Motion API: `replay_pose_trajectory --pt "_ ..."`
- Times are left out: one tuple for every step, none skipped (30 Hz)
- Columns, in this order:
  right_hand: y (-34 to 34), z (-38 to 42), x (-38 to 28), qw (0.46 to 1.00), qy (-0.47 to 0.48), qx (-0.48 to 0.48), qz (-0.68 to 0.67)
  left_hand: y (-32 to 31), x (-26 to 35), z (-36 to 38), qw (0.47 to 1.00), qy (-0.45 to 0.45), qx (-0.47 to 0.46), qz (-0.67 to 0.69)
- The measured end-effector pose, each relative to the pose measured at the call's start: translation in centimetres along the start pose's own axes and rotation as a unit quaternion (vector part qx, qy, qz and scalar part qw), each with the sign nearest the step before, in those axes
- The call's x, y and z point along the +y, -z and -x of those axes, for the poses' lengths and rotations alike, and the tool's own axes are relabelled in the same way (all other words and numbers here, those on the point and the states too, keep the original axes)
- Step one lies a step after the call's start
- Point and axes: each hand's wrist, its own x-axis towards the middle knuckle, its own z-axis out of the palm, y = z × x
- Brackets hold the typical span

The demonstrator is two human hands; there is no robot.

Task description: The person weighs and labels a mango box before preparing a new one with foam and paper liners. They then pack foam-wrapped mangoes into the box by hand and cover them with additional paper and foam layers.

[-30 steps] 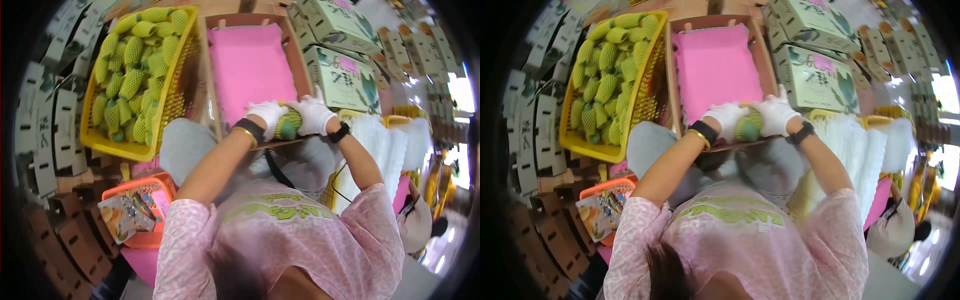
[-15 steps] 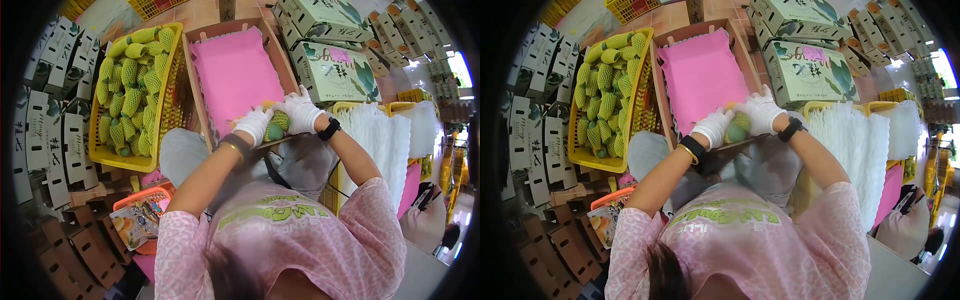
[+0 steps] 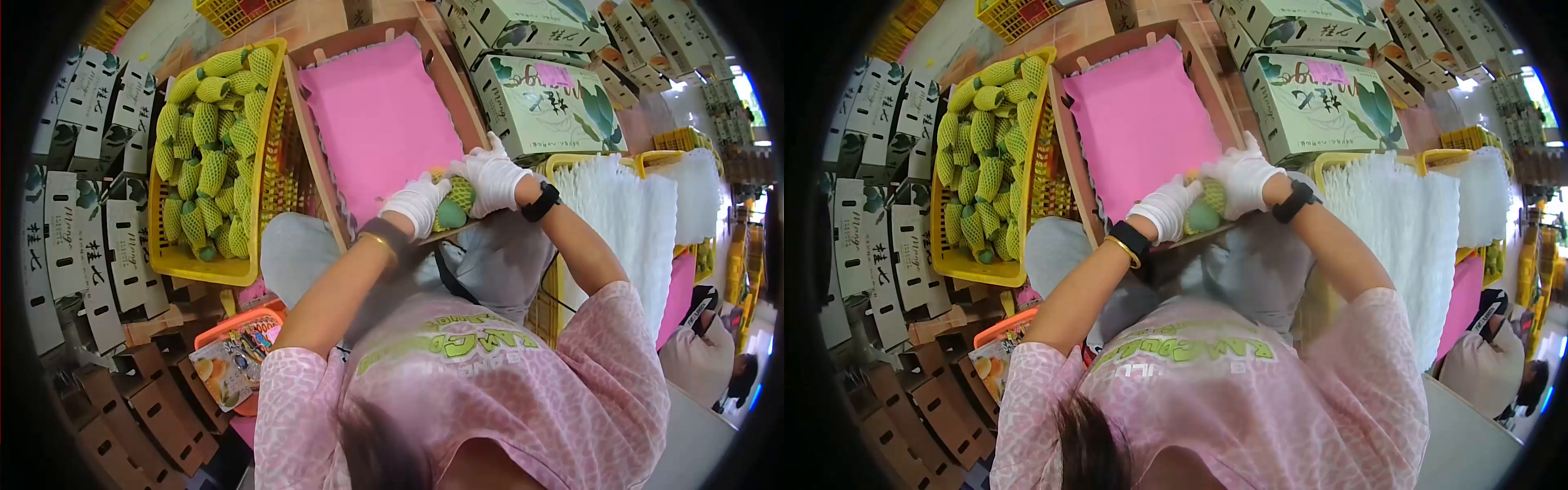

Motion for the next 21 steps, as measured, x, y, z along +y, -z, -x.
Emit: replay_pose_trajectory --pt "-0.4 -0.1 0.1 1.000 0.001 0.012 0.001 -0.2 0.2 0.1 1.000 0.003 0.007 0.001" --pt "-0.4 0.2 0.2 1.000 0.003 0.013 0.004 -0.2 0.3 0.2 1.000 0.007 0.017 0.000" --pt "-0.6 0.7 0.3 0.999 0.017 0.047 -0.008 -1.6 -0.5 -0.5 0.999 -0.014 0.040 0.032" --pt "-0.6 0.8 0.1 0.996 0.041 0.083 -0.019 -2.8 -1.3 -1.1 0.995 -0.026 0.067 0.063" --pt "-0.7 0.8 0.3 0.995 0.038 0.095 -0.021 -1.9 -0.8 -0.6 0.996 -0.020 0.067 0.055" --pt "-0.9 0.6 0.3 0.993 0.050 0.107 -0.023 -0.2 0.2 0.6 0.996 0.002 0.069 0.048" --pt "-0.1 0.9 -0.4 0.988 0.074 0.124 -0.050 2.4 1.3 2.0 0.997 0.016 0.012 0.071" --pt "-0.4 0.8 -0.2 0.991 0.070 0.109 -0.039 1.5 1.1 1.3 0.996 0.035 0.030 0.070" --pt "-0.9 0.9 -0.1 0.988 0.080 0.128 -0.042 0.4 0.5 0.5 0.999 0.034 0.012 0.026" --pt "-1.1 1.0 -0.2 0.984 0.087 0.150 -0.043 2.6 1.1 1.7 0.997 0.055 -0.024 0.046" --pt "-0.7 1.4 -0.8 0.980 0.079 0.177 -0.039 2.6 0.8 1.7 0.998 0.055 -0.029 0.028" --pt "-0.5 1.9 -1.2 0.976 0.064 0.203 -0.035 3.4 0.5 2.3 0.998 0.043 -0.024 0.028" --pt "-0.9 2.3 -1.7 0.963 0.065 0.260 -0.042 4.5 0.4 3.4 0.999 0.033 0.016 0.039" --pt "-1.4 3.3 -2.8 0.945 0.058 0.317 -0.050 5.4 0.1 5.3 0.997 0.015 0.054 0.048" --pt "-2.0 3.8 -3.9 0.943 0.048 0.328 -0.027 6.0 -1.3 6.6 0.988 -0.008 0.124 0.093" --pt "-2.6 4.1 -5.1 0.940 0.035 0.339 -0.005 6.6 -3.0 8.0 0.971 -0.032 0.191 0.137" --pt "-3.0 4.1 -6.2 0.938 0.029 0.343 0.031 7.2 -5.1 10.1 0.945 -0.012 0.272 0.181" --pt "-3.9 3.8 -6.2 0.938 0.028 0.343 0.033 7.9 -7.4 12.5 0.910 0.007 0.350 0.223" --pt "-5.0 3.3 -6.0 0.925 0.003 0.378 0.035 9.3 -9.8 14.4 0.904 0.059 0.368 0.209" --pt "-5.6 3.1 -6.0 0.910 -0.020 0.413 0.037 8.0 -13.7 15.4 0.861 0.131 0.420 0.255" --pt "-5.6 3.0 -6.0 0.900 -0.025 0.433 0.046 7.5 -17.4 17.1 0.839 0.215 0.436 0.243"
